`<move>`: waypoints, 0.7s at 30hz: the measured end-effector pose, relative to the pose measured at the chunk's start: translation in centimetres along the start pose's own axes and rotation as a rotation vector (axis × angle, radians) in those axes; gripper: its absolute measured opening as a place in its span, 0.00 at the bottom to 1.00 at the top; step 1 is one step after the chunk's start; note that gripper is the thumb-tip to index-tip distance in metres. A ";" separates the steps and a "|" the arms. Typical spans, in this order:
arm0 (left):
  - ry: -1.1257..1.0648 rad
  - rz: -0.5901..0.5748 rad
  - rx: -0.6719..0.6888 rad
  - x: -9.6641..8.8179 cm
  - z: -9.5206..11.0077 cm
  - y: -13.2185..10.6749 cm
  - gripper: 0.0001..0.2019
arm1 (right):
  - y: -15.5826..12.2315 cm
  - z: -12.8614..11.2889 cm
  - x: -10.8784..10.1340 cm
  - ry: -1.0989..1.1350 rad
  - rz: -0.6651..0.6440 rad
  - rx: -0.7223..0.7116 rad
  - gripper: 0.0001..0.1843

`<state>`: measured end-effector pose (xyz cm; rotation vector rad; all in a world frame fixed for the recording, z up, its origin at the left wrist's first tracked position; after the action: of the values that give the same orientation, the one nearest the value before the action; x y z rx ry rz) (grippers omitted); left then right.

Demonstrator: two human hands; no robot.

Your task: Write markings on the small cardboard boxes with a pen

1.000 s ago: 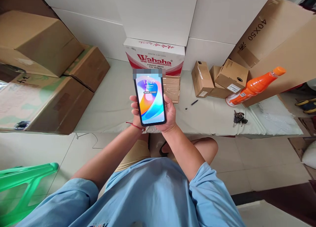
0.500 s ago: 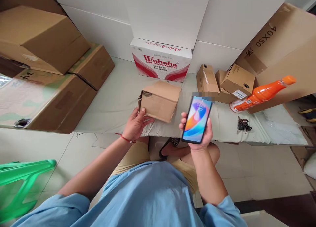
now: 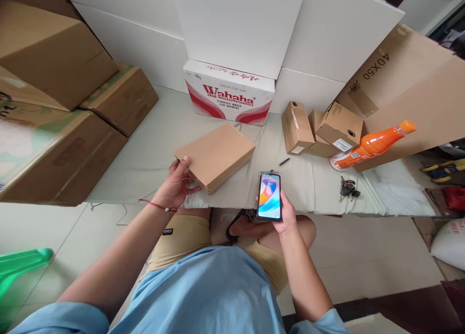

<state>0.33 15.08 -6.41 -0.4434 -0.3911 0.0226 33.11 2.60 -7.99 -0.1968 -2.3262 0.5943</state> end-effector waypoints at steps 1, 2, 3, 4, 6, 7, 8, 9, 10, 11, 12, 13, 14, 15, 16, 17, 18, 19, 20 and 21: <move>-0.001 0.031 -0.033 0.2 0.3 0.1 0.36 | 0.7 0.1 0.5 0.003 -0.018 0.008 0.25; -0.005 0.068 -0.069 0.4 0.5 0.2 0.35 | 1.5 0.2 0.9 0.004 -0.033 0.017 0.25; -0.009 0.097 -0.095 0.5 0.7 0.2 0.33 | 2.2 0.3 1.1 0.004 -0.037 0.026 0.25; -0.012 0.101 -0.097 0.7 1.0 0.1 0.32 | 2.9 0.4 1.2 0.002 -0.030 0.032 0.25; -0.022 0.101 -0.067 0.6 1.5 -0.4 0.32 | 4.2 0.5 1.2 -0.012 0.002 0.034 0.23; -0.030 0.104 -0.043 0.3 1.8 -0.8 0.33 | 4.8 0.5 1.2 -0.037 0.021 0.031 0.22; -0.038 0.106 -0.014 -0.1 2.0 -1.3 0.33 | 5.2 0.6 1.2 -0.076 0.037 0.027 0.22; -0.045 0.104 0.017 -0.6 2.3 -1.8 0.34 | 5.5 0.6 1.2 -0.123 0.050 0.026 0.22; -0.051 0.099 0.048 -1.1 2.7 -2.4 0.35 | 5.7 0.6 1.3 -0.170 0.057 0.026 0.22; -0.057 0.095 0.081 -1.7 3.1 -3.1 0.36 | 5.8 0.7 1.4 -0.214 0.062 0.026 0.22; -0.066 0.090 0.114 -2.4 3.5 -3.9 0.36 | 5.8 0.7 1.6 -0.249 0.065 0.026 0.22; -0.081 0.084 0.144 -3.0 4.0 -4.7 0.36 | 5.8 0.7 1.7 -0.272 0.065 0.026 0.23; -0.100 0.082 0.171 -3.6 4.5 -5.6 0.35 | 5.7 0.7 1.9 -0.280 0.063 0.025 0.23; -0.119 0.082 0.184 -4.2 5.0 -6.4 0.34 | 5.5 0.5 2.1 -0.323 0.062 0.019 0.24; -0.136 0.090 0.181 -4.8 5.4 -7.3 0.34 | 5.3 0.2 2.2 -0.400 0.067 0.009 0.25; -0.151 0.109 0.171 -5.3 5.7 -8.1 0.33 | 5.0 -0.3 2.3 -0.495 0.078 -0.004 0.27; -0.165 0.135 0.162 -5.8 5.9 -8.9 0.33 | 4.7 -0.8 2.4 -0.594 0.099 -0.018 0.29; -0.176 0.167 0.161 -6.3 6.1 -9.6 0.33 | 4.2 -1.5 2.4 -0.701 0.129 -0.039 0.32; -0.184 0.196 0.168 -6.7 6.3 -10.3 0.33 | 3.5 -2.3 2.4 -0.809 0.161 -0.067 0.35; -0.190 0.219 0.178 -6.9 6.4 -10.9 0.33 | 2.6 -3.0 2.4 -0.898 0.184 -0.099 0.37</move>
<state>-9.14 7.09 0.97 -0.3069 -0.5214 0.3121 33.33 6.74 -5.86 -0.2206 -3.2335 0.7625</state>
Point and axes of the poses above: each hand's wrist, its own y-axis towards the middle knuckle, its own x-axis out of the palm, z = x × y, the point moved 5 cm from there along y, towards the middle knuckle, and after that the axes turned 11 degrees about -z, right-handed, at the moved point
